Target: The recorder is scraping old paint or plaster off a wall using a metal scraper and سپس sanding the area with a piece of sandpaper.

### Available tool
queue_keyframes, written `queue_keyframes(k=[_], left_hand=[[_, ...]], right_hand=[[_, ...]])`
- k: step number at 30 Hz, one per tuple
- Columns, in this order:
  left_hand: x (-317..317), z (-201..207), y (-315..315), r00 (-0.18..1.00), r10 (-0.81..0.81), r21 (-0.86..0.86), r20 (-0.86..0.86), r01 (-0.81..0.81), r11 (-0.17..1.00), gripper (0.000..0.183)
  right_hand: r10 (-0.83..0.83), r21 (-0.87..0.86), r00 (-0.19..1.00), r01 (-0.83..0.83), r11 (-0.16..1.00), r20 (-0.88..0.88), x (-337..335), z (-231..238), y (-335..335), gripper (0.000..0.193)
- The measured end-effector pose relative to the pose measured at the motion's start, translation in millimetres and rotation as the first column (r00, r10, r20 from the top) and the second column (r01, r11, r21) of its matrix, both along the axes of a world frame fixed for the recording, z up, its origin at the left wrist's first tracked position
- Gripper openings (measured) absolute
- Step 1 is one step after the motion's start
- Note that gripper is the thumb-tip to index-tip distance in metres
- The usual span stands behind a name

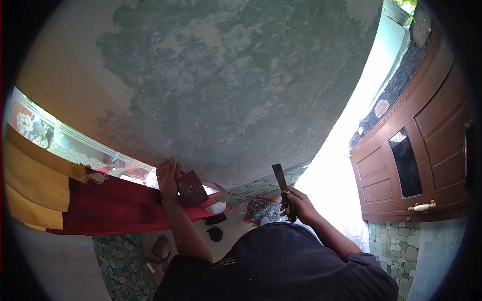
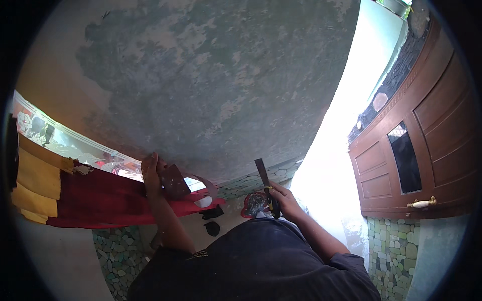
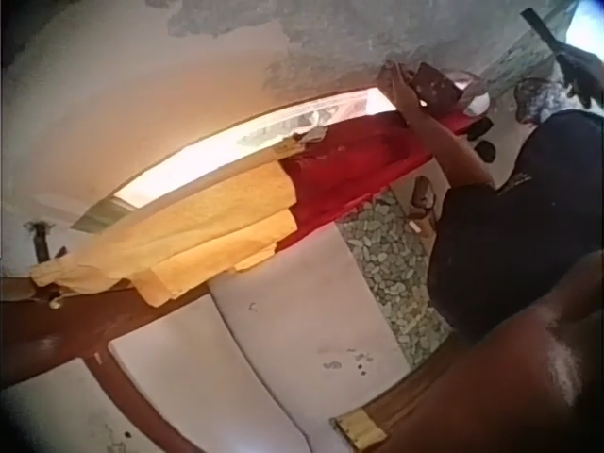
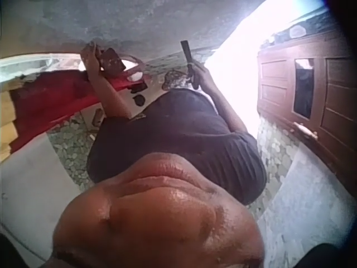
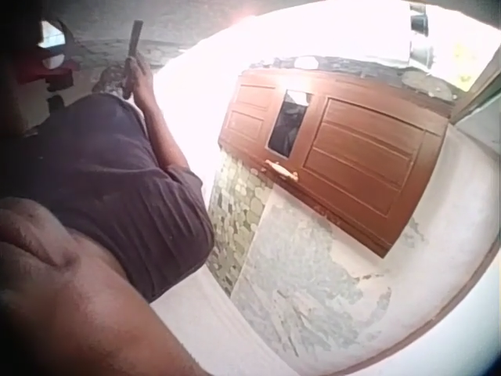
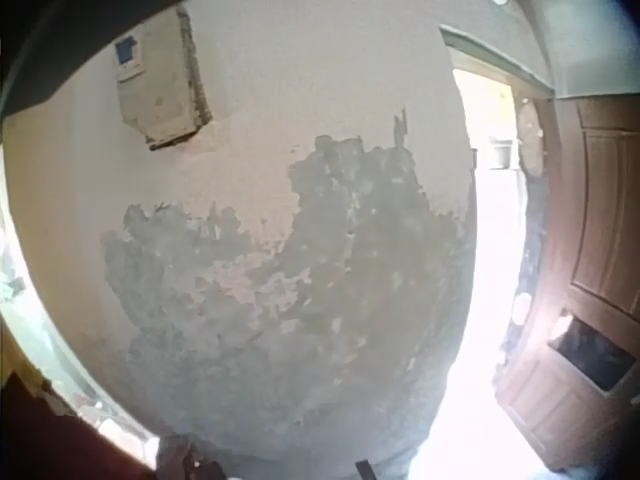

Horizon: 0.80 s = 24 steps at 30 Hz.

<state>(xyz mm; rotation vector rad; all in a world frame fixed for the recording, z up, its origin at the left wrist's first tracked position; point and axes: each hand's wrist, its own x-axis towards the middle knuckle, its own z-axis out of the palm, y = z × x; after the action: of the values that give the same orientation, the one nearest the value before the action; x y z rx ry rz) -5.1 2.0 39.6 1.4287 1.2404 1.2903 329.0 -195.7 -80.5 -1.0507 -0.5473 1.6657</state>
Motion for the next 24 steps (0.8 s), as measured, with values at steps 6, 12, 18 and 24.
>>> queue_keyframes(k=[6, 12, 18, 24], left_hand=[[58.0, -41.6, -37.8, 0.916, -0.150, 0.135, -0.372, 0.213, 0.968, 0.025], [145.9, -54.4, -97.1, 0.837, -0.315, -0.121, -0.446, 0.293, 0.949, 0.029], [181.8, -53.3, -101.4, 0.816, -0.367, -0.156, -0.446, 0.333, 0.930, 0.028], [203.3, -43.7, -100.8, 0.825, -0.314, -0.091, -0.470, 0.309, 0.947, 0.028]], right_hand=[[0.186, 0.008, 0.971, -0.190, 0.982, 0.150, 40.3, 32.5, 2.4, 0.057], [0.154, -0.049, 0.894, -0.191, 0.980, -0.421, 53.6, 40.9, 7.6, 0.071], [0.452, 0.140, 0.817, -0.432, 0.891, -0.358, 76.6, 48.7, 13.4, 0.055], [0.305, 0.301, 0.918, -0.375, 0.877, 0.255, 117.9, 48.0, 12.5, 0.050]])
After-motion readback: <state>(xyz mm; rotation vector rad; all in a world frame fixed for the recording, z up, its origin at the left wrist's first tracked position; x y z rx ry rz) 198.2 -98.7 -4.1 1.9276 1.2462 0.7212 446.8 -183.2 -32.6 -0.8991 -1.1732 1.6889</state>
